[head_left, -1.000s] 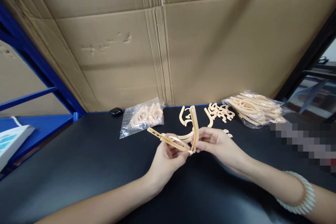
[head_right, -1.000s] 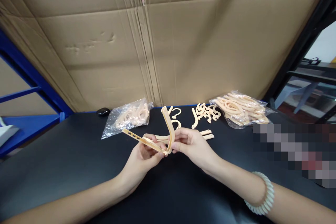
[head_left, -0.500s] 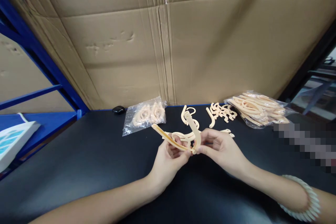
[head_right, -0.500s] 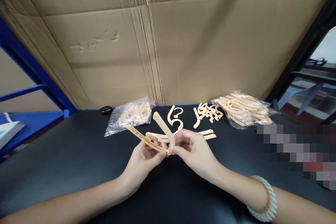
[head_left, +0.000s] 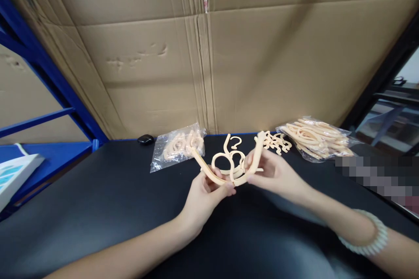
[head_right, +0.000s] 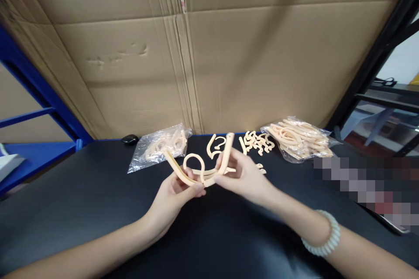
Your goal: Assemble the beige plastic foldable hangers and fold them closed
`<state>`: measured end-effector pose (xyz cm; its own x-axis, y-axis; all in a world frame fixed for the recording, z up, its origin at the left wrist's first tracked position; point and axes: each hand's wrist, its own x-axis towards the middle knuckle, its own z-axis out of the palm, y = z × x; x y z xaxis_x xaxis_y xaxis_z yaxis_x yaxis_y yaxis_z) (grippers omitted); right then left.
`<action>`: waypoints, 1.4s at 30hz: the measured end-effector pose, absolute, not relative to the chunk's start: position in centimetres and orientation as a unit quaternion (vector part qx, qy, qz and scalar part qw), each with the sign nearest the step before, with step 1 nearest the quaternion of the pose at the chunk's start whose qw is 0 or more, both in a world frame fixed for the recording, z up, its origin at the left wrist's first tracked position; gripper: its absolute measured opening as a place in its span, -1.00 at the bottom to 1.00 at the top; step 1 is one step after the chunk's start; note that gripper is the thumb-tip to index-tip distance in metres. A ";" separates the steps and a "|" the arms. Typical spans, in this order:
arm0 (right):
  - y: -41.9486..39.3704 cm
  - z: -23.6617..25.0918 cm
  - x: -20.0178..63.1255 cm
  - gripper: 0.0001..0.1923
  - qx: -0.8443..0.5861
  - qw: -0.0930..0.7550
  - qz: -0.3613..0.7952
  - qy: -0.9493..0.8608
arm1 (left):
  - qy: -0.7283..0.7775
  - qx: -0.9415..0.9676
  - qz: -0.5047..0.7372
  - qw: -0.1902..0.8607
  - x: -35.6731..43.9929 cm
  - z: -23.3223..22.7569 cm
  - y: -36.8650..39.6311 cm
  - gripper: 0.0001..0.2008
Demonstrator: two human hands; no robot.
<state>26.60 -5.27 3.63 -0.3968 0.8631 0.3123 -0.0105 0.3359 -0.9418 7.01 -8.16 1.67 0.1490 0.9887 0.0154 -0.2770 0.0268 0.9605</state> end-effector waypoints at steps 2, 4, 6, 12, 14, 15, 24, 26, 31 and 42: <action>-3.9 5.0 28.9 -0.82 -0.304 0.379 0.462 -0.742 | 0.399 0.449 0.523 0.605 6.4 2.2 -7.7 -0.65; -2.9 6.1 31.3 -0.84 -0.319 0.312 0.425 -0.787 | 0.402 0.443 0.516 0.612 5.7 2.9 -7.0 -0.67; -2.3 6.7 33.1 -0.84 -0.350 0.282 0.361 -0.817 | 0.394 0.454 0.497 0.626 4.7 3.7 -6.1 -0.70; -1.8 6.7 34.9 -0.90 -0.373 0.222 0.185 -0.882 | 0.410 0.629 0.381 0.539 1.4 4.9 -2.8 -0.80; -1.8 6.5 34.9 -0.94 -0.383 0.183 0.175 -0.888 | 0.419 0.719 0.333 0.444 0.8 4.7 -2.2 -0.83; -1.7 6.4 34.8 -0.94 -0.388 0.164 0.175 -0.890 | 0.415 0.759 0.311 0.394 0.6 4.6 -2.1 -0.85; -1.6 5.4 34.2 -0.89 -0.446 0.058 0.190 -0.873 | 0.371 0.911 0.178 0.039 1.8 3.8 -3.9 -0.92; -1.6 5.5 34.4 -0.77 -0.462 0.054 0.182 -0.866 | 0.376 0.909 0.179 0.026 2.3 3.5 -4.4 -0.84; -1.9 5.6 34.2 -0.37 -0.492 0.033 0.168 -0.854 | 0.364 0.908 0.206 0.030 3.0 2.1 -5.0 -0.74; -1.2 4.3 33.2 -0.70 -0.490 0.044 0.140 -0.859 | 0.373 0.892 0.249 0.057 2.4 0.4 -3.5 -0.92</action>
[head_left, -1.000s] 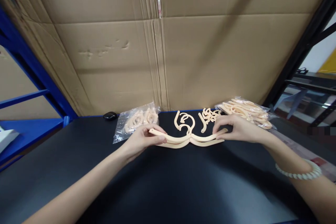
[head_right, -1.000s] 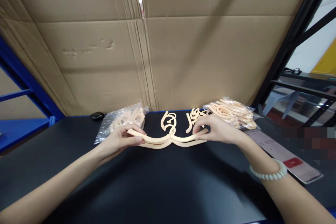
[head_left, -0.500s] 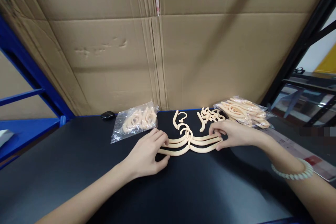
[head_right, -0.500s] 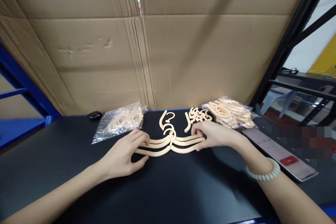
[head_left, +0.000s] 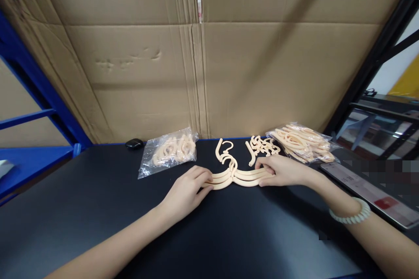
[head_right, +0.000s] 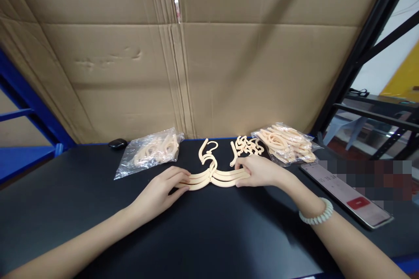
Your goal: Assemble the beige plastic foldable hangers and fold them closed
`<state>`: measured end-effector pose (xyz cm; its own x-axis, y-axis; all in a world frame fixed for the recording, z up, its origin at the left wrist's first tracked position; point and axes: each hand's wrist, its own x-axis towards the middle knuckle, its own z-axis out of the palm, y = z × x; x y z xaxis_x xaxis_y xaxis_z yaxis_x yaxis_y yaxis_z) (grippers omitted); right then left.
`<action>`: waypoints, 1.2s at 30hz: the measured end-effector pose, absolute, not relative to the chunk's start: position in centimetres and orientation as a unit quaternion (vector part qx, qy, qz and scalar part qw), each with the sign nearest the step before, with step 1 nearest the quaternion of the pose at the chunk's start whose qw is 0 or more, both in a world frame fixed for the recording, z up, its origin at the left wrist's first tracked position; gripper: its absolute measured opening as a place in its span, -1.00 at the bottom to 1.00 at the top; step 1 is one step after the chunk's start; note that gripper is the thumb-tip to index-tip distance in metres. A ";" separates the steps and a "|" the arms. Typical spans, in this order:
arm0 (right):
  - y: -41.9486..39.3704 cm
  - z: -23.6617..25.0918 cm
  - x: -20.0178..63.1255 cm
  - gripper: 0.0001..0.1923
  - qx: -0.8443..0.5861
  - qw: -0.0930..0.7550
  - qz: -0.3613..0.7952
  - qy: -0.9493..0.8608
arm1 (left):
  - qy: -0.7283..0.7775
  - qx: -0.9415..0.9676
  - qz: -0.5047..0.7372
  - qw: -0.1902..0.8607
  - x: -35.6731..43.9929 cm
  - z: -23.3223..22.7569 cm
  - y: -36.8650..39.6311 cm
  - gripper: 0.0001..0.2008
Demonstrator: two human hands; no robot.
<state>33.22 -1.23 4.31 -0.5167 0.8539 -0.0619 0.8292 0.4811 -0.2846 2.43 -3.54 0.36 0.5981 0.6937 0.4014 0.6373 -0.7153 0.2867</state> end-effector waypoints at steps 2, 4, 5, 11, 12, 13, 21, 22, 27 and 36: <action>-1.2 4.1 33.1 -0.70 -0.490 0.055 0.142 -0.858 | 0.380 0.887 0.255 0.059 2.3 0.2 -3.3 -0.93; -1.2 4.0 33.0 -0.69 -0.491 0.065 0.141 -0.857 | 0.384 0.883 0.263 0.058 2.1 0.1 -3.0 -0.93; -1.1 3.9 33.0 -0.69 -0.493 0.068 0.141 -0.856 | 0.386 0.881 0.267 0.056 2.1 0.1 -2.9 -0.93; -0.9 3.7 33.2 -0.67 -0.492 0.064 0.139 -0.857 | 0.386 0.876 0.286 0.052 2.2 -0.1 -2.8 -0.92; -0.9 3.7 33.2 -0.67 -0.492 0.061 0.139 -0.857 | 0.382 0.877 0.288 0.052 2.3 -0.2 -2.9 -0.91; -0.9 3.7 33.3 -0.68 -0.491 0.059 0.139 -0.858 | 0.379 0.877 0.291 0.053 2.3 -0.2 -2.9 -0.90; -0.8 4.0 33.8 -0.55 -0.481 0.091 0.144 -0.860 | 0.357 0.870 0.335 0.057 2.3 0.0 -3.2 -0.88; -0.7 4.1 34.0 -0.56 -0.481 0.099 0.145 -0.859 | 0.354 0.870 0.338 0.056 2.3 0.1 -3.2 -0.89; -0.2 4.3 34.7 -0.68 -0.497 0.183 0.110 -0.841 | 0.360 0.861 0.360 0.025 2.4 0.4 -3.3 -0.89; 0.2 3.7 34.5 -0.69 -0.548 0.324 0.044 -0.770 | 0.394 0.823 0.408 0.003 2.0 0.7 -3.6 -0.87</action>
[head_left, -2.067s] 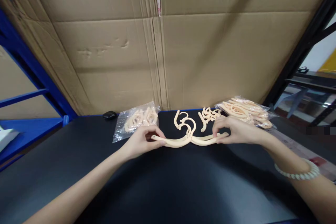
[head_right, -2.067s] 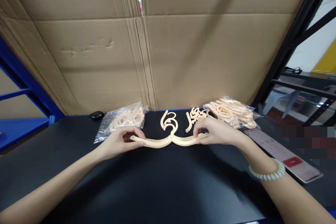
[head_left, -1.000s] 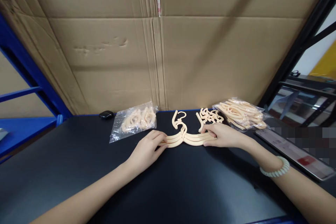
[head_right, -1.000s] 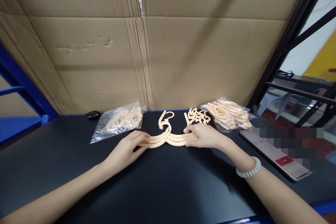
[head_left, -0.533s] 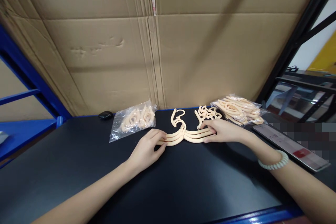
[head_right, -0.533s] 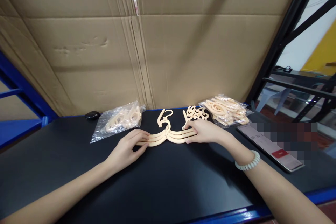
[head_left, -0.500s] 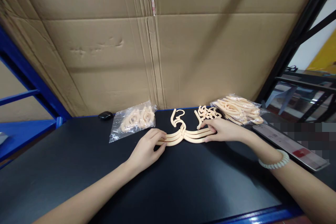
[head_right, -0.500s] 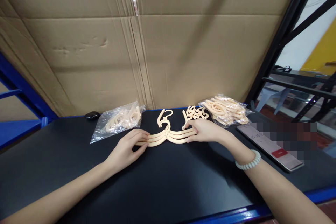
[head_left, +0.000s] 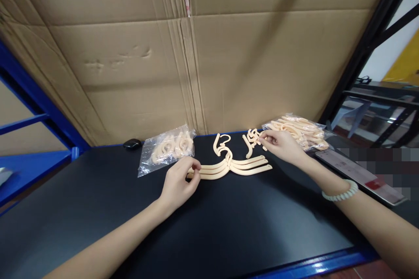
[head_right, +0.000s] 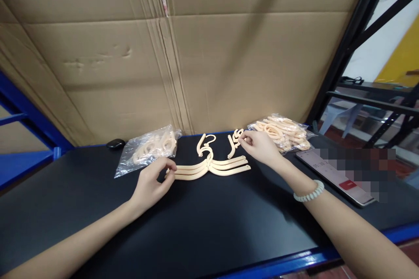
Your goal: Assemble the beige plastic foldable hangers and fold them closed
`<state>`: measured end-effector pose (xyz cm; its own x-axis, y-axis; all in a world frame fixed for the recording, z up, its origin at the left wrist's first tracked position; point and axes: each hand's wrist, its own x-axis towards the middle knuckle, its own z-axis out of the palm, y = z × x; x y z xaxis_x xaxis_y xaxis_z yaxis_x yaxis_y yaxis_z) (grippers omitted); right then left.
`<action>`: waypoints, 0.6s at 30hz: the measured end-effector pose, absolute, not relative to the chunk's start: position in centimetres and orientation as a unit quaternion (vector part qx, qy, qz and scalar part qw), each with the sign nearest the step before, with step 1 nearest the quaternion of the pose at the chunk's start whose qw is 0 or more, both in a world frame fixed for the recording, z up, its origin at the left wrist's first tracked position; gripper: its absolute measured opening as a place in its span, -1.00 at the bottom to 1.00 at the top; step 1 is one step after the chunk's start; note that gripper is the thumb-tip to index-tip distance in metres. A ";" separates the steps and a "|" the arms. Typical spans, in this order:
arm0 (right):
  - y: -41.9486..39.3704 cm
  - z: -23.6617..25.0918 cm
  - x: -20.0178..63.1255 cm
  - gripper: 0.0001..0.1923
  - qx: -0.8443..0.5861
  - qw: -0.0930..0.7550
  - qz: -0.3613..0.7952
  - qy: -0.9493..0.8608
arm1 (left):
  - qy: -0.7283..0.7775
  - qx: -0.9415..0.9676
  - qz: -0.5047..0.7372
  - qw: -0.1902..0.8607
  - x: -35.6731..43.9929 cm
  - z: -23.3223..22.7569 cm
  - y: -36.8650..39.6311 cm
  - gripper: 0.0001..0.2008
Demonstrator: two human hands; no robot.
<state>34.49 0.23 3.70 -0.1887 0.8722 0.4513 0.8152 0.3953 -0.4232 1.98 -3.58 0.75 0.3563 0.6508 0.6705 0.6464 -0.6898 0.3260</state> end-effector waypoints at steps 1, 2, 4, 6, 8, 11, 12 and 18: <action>0.3 3.6 34.5 -0.69 -0.552 0.324 0.044 -0.767 | 0.396 0.822 0.410 0.004 1.9 0.8 -3.6 -0.87; 0.3 3.4 34.4 -0.69 -0.556 0.322 0.043 -0.765 | 0.398 0.820 0.412 0.007 1.9 0.8 -3.6 -0.87; 0.4 3.1 34.3 -0.71 -0.559 0.315 0.042 -0.766 | 0.402 0.816 0.415 0.016 1.9 0.8 -3.6 -0.87; 0.3 2.9 34.1 -0.72 -0.560 0.309 0.045 -0.768 | 0.407 0.812 0.418 0.022 2.0 0.8 -3.6 -0.87; 0.2 2.9 33.9 -0.73 -0.561 0.306 0.046 -0.768 | 0.412 0.809 0.419 0.027 2.0 0.9 -3.6 -0.88; -0.2 3.0 33.6 -0.73 -0.563 0.318 0.034 -0.762 | 0.416 0.804 0.423 0.036 2.0 0.9 -3.7 -0.88; -0.2 3.1 33.5 -0.73 -0.563 0.324 0.031 -0.760 | 0.416 0.803 0.425 0.039 2.0 0.9 -3.7 -0.88; -0.6 3.3 33.2 -0.74 -0.568 0.347 0.022 -0.746 | 0.409 0.803 0.431 0.037 1.9 0.7 -3.7 -0.87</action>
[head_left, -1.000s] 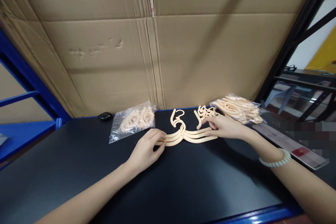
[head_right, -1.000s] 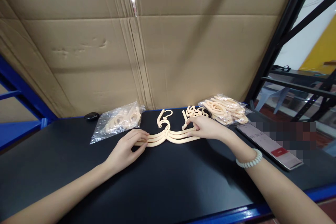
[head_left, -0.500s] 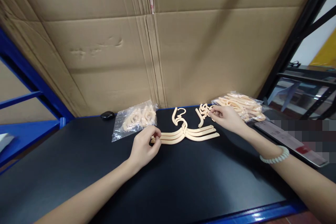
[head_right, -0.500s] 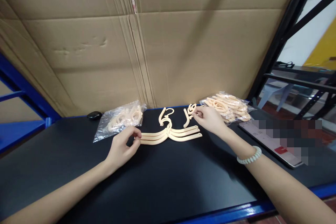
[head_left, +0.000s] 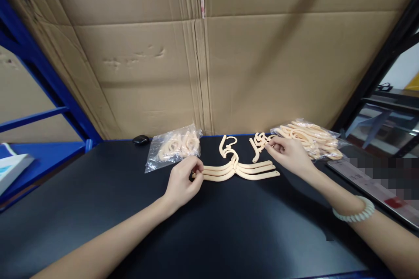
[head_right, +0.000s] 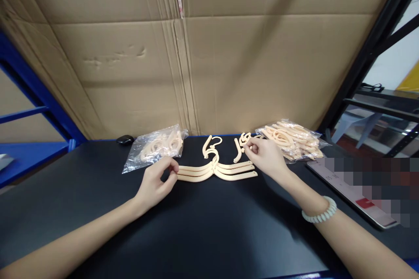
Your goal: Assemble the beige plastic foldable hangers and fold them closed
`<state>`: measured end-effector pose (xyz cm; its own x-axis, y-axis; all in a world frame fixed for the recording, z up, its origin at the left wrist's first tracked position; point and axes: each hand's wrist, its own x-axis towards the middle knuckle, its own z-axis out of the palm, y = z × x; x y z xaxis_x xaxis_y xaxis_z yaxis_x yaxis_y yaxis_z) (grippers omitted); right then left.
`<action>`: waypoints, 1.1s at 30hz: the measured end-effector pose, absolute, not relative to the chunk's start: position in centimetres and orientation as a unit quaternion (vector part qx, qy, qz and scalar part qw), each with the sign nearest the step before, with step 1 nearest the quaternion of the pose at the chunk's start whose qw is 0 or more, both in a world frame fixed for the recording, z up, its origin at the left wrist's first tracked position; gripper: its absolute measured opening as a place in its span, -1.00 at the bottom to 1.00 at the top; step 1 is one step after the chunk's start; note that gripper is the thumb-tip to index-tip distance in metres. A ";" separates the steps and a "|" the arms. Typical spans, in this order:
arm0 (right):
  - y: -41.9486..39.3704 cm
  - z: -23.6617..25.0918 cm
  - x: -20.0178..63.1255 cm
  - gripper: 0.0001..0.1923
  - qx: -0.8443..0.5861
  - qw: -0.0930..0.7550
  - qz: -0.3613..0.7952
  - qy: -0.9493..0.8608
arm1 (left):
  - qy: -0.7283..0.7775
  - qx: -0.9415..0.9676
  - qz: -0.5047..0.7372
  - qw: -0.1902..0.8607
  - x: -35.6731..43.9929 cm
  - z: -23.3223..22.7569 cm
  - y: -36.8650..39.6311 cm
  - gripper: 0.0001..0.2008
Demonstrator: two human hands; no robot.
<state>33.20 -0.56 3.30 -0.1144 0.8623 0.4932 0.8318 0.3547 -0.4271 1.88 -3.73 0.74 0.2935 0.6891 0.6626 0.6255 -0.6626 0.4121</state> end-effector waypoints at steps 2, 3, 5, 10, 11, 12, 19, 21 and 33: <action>-0.5 3.2 33.2 -0.74 -0.572 0.354 0.018 -0.740 | 0.408 0.804 0.431 0.036 1.9 0.7 -3.7 -0.87; -0.5 3.2 33.2 -0.73 -0.575 0.357 0.017 -0.736 | 0.408 0.804 0.430 0.034 1.9 0.8 -3.7 -0.87; -0.4 3.1 33.3 -0.73 -0.578 0.360 0.019 -0.732 | 0.412 0.804 0.429 0.031 1.9 0.8 -3.8 -0.87; -0.3 3.2 33.4 -0.73 -0.583 0.360 0.039 -0.727 | 0.423 0.799 0.427 0.024 1.9 1.0 -3.8 -0.87; -0.3 3.3 33.4 -0.73 -0.585 0.363 0.044 -0.724 | 0.424 0.798 0.428 0.023 2.0 1.0 -3.8 -0.88; -0.3 3.3 33.3 -0.72 -0.585 0.366 0.048 -0.722 | 0.425 0.797 0.429 0.022 2.0 1.1 -3.8 -0.88; -0.4 3.4 33.2 -0.75 -0.583 0.383 0.063 -0.714 | 0.420 0.798 0.432 0.015 1.9 1.1 -3.7 -0.88; -0.3 3.3 33.3 -0.75 -0.591 0.382 0.066 -0.707 | 0.423 0.798 0.429 0.014 1.9 1.0 -3.7 -0.88; 0.5 2.7 34.2 -0.80 -0.601 0.311 0.090 -0.731 | 0.435 0.793 0.425 0.015 1.8 1.0 -3.6 -0.88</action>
<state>34.20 0.49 2.68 -0.0847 0.9342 0.3466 0.8225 0.2619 -0.5048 1.80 -3.61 0.98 0.2597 0.7036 0.6614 0.6778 -0.6206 0.3942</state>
